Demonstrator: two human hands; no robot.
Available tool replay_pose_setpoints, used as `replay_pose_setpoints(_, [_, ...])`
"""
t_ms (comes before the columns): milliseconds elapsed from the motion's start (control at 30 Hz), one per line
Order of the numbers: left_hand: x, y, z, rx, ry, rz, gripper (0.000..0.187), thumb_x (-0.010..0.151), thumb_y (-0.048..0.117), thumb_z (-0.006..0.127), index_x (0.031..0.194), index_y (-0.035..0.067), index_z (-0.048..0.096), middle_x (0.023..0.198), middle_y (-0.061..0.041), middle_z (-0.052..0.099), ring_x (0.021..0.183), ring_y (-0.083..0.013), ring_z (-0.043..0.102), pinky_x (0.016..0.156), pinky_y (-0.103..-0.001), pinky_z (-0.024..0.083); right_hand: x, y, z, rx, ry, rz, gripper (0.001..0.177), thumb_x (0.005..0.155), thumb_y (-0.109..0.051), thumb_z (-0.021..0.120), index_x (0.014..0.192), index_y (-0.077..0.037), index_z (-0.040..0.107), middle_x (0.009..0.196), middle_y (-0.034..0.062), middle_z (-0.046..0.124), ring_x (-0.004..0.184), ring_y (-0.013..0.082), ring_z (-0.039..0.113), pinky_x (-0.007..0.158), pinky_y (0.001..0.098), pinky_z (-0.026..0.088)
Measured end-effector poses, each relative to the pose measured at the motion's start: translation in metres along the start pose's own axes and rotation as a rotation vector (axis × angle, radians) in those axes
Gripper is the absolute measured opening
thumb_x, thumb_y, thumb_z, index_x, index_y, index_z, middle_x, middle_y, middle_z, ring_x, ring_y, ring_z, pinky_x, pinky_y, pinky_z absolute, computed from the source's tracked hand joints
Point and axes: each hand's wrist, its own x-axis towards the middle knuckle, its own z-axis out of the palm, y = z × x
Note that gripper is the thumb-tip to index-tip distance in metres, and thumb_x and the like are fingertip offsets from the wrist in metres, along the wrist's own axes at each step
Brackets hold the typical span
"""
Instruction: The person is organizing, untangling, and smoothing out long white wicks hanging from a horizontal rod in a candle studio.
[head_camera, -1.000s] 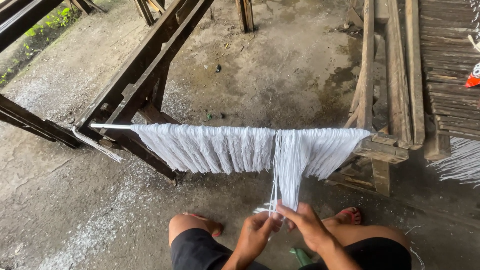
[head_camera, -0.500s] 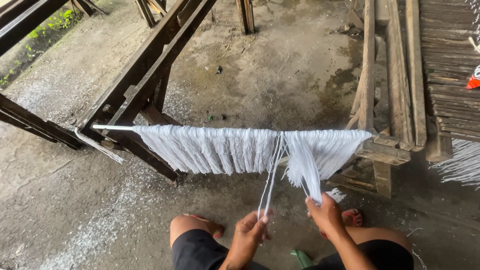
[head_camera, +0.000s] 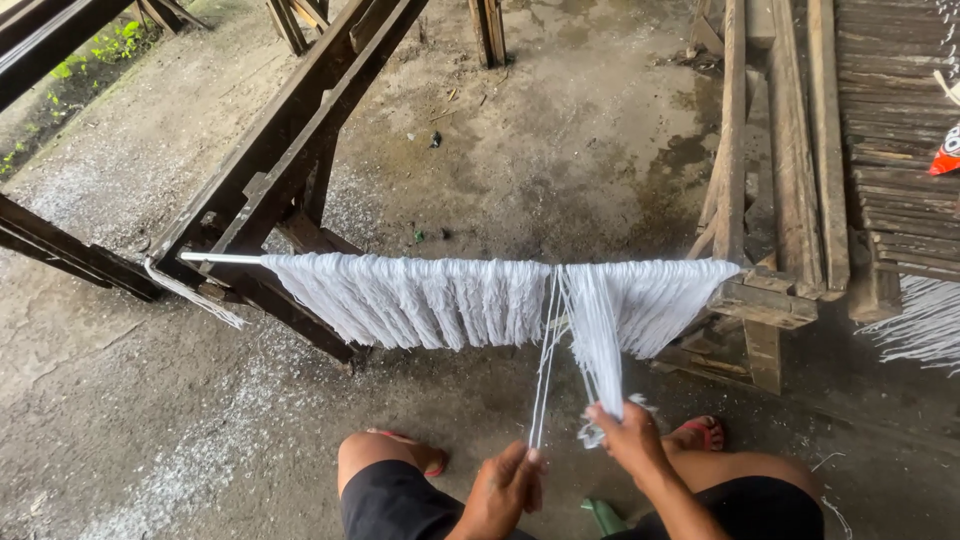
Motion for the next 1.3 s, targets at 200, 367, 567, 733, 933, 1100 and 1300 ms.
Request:
replay_pose_setpoints(200, [0.022, -0.063, 0.02, 0.462, -0.088, -0.094, 0.035, 0.108, 0.037, 0.05, 0.087, 0.018, 0.07, 0.061, 0.006, 0.069, 0.056, -0.0129, 0.069, 0.065, -0.028, 0.057, -0.03, -0.022, 0.0, -0.025, -0.204, 0.043, 0.038, 0.099, -0.037, 0.058, 0.114, -0.014, 0.084, 0.067, 0.0006, 0.053, 0.059, 0.0126, 0.054, 0.056, 0.024, 0.045])
replay_pose_setpoints(367, [0.038, -0.066, 0.04, 0.983, -0.49, -0.2, 0.026, 0.105, 0.014, 0.046, 0.094, 0.005, 0.068, 0.093, -0.017, 0.072, 0.08, -0.0376, 0.069, 0.07, -0.051, 0.053, -0.023, 0.002, -0.007, 0.246, -0.254, -0.139, 0.036, 0.091, -0.035, 0.07, 0.069, -0.006, 0.071, 0.047, 0.0059, 0.061, 0.043, 0.0188, 0.06, 0.077, 0.0391, 0.058])
replay_pose_setpoints(567, [0.042, -0.062, -0.002, 0.868, -0.324, -0.088, 0.023, 0.105, 0.025, 0.052, 0.106, 0.015, 0.072, 0.102, -0.008, 0.075, 0.088, -0.0288, 0.071, 0.076, -0.044, 0.056, 0.069, 0.084, -0.096, -0.173, 0.082, 0.169, 0.038, 0.095, -0.042, 0.063, 0.102, -0.005, 0.072, 0.09, 0.0131, 0.076, 0.054, 0.0224, 0.073, 0.038, 0.0301, 0.046])
replay_pose_setpoints(733, [0.08, 0.003, -0.049, 0.815, 0.001, 0.265, 0.024, 0.098, 0.026, 0.065, 0.118, 0.014, 0.07, 0.118, -0.011, 0.073, 0.098, -0.0319, 0.072, 0.079, -0.047, 0.061, 0.142, 0.127, -0.101, -0.809, -0.001, 0.283, 0.062, 0.092, -0.047, 0.068, 0.139, -0.008, 0.055, 0.142, 0.0162, 0.061, 0.127, 0.0336, 0.065, 0.103, 0.0416, 0.053])
replay_pose_setpoints(933, [0.141, 0.107, -0.066, 1.031, 0.328, 0.658, 0.032, 0.098, 0.023, 0.065, 0.129, 0.015, 0.068, 0.123, -0.009, 0.067, 0.112, -0.0288, 0.058, 0.094, -0.045, 0.05, 0.046, -0.089, -0.003, -0.089, -0.098, -0.266, 0.063, 0.095, -0.046, 0.052, 0.151, -0.017, 0.049, 0.155, 0.0057, 0.054, 0.108, 0.0234, 0.078, 0.095, 0.036, 0.06])
replay_pose_setpoints(1100, [0.197, 0.121, -0.065, 1.216, 0.324, 0.611, 0.036, 0.101, 0.028, 0.058, 0.136, 0.025, 0.065, 0.14, -0.01, 0.06, 0.133, -0.0361, 0.048, 0.116, -0.063, 0.026, 0.072, -0.159, 0.044, 0.421, 0.04, -0.281, 0.046, 0.1, -0.024, 0.055, 0.145, -0.015, 0.052, 0.155, 0.0054, 0.055, 0.079, 0.0221, 0.073, 0.07, 0.0327, 0.06])
replay_pose_setpoints(1300, [0.199, 0.119, -0.076, 1.288, 0.352, 0.518, 0.032, 0.102, 0.015, 0.054, 0.129, 0.024, 0.068, 0.123, -0.003, 0.072, 0.114, -0.0271, 0.063, 0.118, -0.073, 0.019, 0.1, -0.142, 0.01, 0.535, 0.079, -0.257, 0.041, 0.092, -0.032, 0.072, 0.13, -0.019, 0.07, 0.08, 0.0008, 0.068, 0.068, 0.0122, 0.061, 0.062, 0.0227, 0.053])
